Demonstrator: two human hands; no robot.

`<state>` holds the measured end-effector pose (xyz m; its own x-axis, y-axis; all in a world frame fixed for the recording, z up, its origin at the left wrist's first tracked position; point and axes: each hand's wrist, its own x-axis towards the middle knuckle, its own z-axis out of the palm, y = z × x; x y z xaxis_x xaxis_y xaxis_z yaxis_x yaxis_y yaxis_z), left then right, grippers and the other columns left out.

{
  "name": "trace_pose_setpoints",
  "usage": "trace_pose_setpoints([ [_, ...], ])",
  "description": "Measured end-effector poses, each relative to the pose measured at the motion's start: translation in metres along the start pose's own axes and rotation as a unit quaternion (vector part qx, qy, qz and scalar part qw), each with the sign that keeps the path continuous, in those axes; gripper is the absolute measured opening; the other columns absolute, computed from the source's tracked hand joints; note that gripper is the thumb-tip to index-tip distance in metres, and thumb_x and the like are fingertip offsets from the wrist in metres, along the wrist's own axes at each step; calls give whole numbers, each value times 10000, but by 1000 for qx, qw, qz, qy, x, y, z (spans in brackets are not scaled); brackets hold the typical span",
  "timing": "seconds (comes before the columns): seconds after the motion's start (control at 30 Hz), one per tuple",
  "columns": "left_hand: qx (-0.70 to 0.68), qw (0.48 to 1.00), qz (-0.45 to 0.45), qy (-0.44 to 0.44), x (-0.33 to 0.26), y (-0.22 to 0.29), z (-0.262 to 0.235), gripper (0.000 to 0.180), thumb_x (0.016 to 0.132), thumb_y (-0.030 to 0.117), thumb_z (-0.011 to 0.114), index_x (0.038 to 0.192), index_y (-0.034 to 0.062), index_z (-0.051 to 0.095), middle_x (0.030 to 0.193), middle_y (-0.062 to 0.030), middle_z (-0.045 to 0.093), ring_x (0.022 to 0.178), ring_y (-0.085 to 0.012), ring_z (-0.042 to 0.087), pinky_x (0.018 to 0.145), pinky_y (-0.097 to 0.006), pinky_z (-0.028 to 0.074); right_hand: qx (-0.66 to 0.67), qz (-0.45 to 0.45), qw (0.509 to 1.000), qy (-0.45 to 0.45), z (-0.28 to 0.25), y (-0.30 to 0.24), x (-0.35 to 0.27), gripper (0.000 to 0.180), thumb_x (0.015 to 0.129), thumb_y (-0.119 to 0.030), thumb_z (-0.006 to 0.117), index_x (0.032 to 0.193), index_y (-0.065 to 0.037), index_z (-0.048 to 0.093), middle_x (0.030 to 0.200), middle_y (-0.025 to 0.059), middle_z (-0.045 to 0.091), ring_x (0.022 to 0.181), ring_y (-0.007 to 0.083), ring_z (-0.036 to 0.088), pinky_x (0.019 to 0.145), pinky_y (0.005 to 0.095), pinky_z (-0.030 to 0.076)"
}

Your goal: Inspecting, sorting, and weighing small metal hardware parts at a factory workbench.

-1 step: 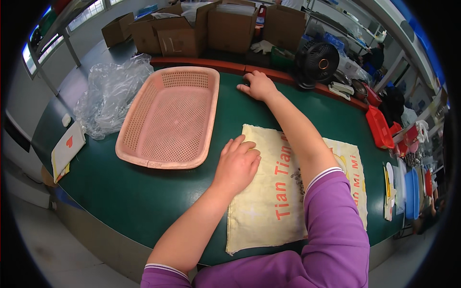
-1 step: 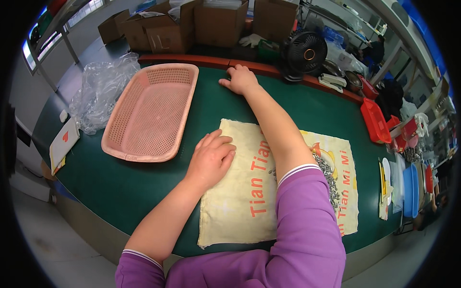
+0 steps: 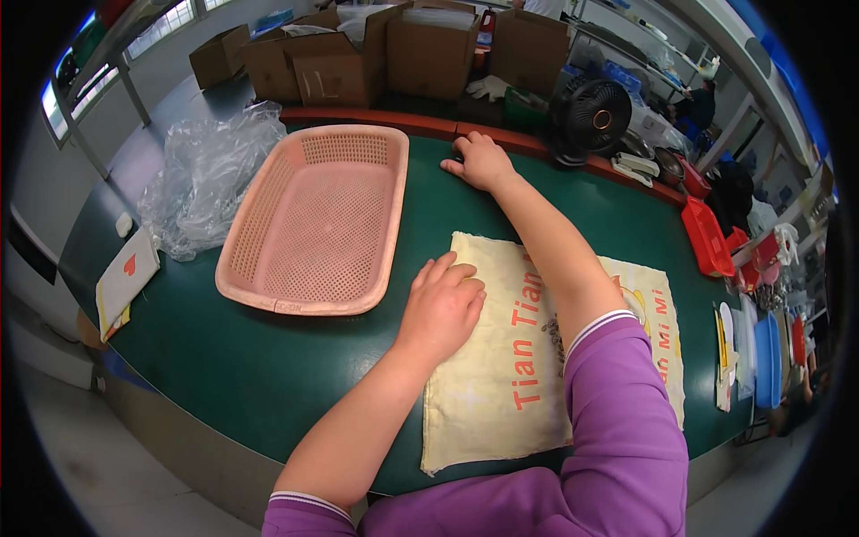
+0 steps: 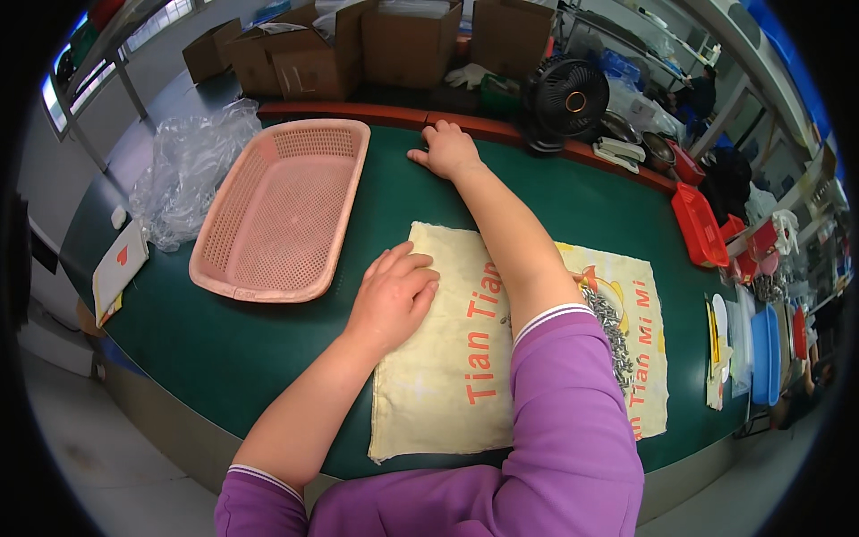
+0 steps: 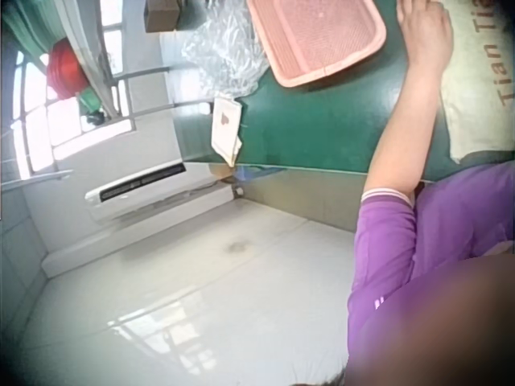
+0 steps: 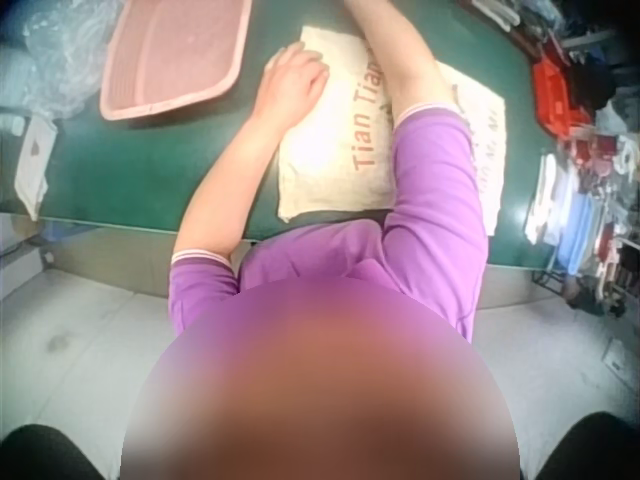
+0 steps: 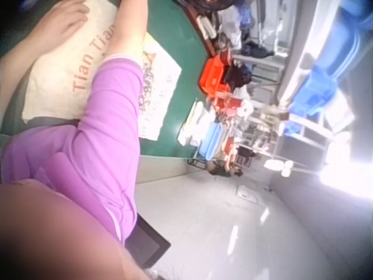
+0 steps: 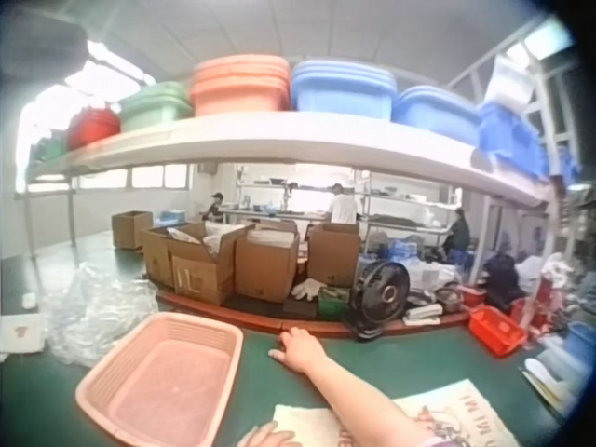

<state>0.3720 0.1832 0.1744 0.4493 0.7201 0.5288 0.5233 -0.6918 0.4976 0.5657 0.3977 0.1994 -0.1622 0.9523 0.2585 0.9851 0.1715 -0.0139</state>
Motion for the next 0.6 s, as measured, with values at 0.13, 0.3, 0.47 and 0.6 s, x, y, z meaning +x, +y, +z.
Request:
trace_pose_setpoints([
  [0.13,-6,1000,2,-4,-1,0,0,104,888,156,646,951,96,702,1150,-62,645,1242,-335,529,1081,-483,379,45,21,999,14,9,-6,1,465,929,-444,582,1159,-42,614,1192,167,605,1125,332,590,955,415,499],
  [0.3,0,1000,2,1,-2,-1,0,102,884,151,647,950,95,701,1151,-63,646,1248,-330,522,1077,-475,381,-13,13,1000,4,10,-10,-9,414,952,-417,526,1028,-39,677,1009,159,684,966,342,663,863,432,537],
  [0.47,-2,1000,16,5,-2,-2,0,103,879,148,648,952,97,701,1144,-64,646,1244,-326,523,1077,-476,380,-37,26,999,12,4,-14,-25,393,963,-400,510,979,-48,684,991,177,700,943,323,679,817,441,547],
  [0.6,4,1000,14,2,-2,-3,1,107,872,145,652,955,97,700,1140,-65,647,1239,-326,526,1077,-478,380,-22,3,999,30,4,-15,-32,373,966,-386,515,959,-39,652,958,181,705,908,340,682,800,450,550],
])
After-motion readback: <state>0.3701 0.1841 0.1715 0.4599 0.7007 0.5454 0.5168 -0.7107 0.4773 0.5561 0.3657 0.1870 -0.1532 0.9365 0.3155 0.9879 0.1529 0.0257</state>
